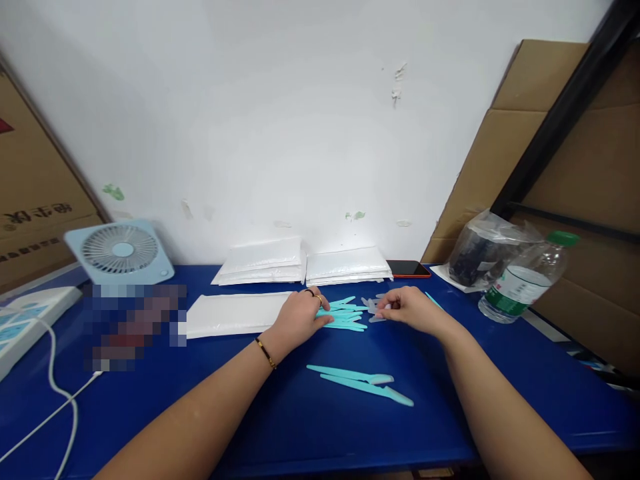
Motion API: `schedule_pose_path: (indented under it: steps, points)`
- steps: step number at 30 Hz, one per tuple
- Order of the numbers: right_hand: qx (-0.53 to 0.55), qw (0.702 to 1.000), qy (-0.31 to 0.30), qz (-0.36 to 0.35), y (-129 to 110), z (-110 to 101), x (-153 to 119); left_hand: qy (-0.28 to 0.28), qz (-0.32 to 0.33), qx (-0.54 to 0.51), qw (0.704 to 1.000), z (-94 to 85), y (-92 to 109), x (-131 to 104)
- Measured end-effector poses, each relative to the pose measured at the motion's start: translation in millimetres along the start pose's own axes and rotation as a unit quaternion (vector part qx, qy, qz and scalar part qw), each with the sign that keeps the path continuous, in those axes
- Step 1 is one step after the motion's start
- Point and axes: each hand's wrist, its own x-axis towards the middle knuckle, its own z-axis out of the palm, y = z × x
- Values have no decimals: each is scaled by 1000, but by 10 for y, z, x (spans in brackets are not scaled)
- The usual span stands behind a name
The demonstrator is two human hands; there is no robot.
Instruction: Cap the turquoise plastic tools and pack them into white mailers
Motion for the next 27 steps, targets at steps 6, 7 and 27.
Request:
schedule_pose_path:
  steps: [6,7,27]
  points:
    - [-14,1000,10,-19,-44,-32,-39,-160,116,-112,974,-27,172,-153]
    - [-4,1000,-7,-26,-66,-31,-53,-179,112,-118,970,-20,199,-170]
    - [-21,996,85,27,21,-92,-4,-81,94,-105,987,-20,187,-136]
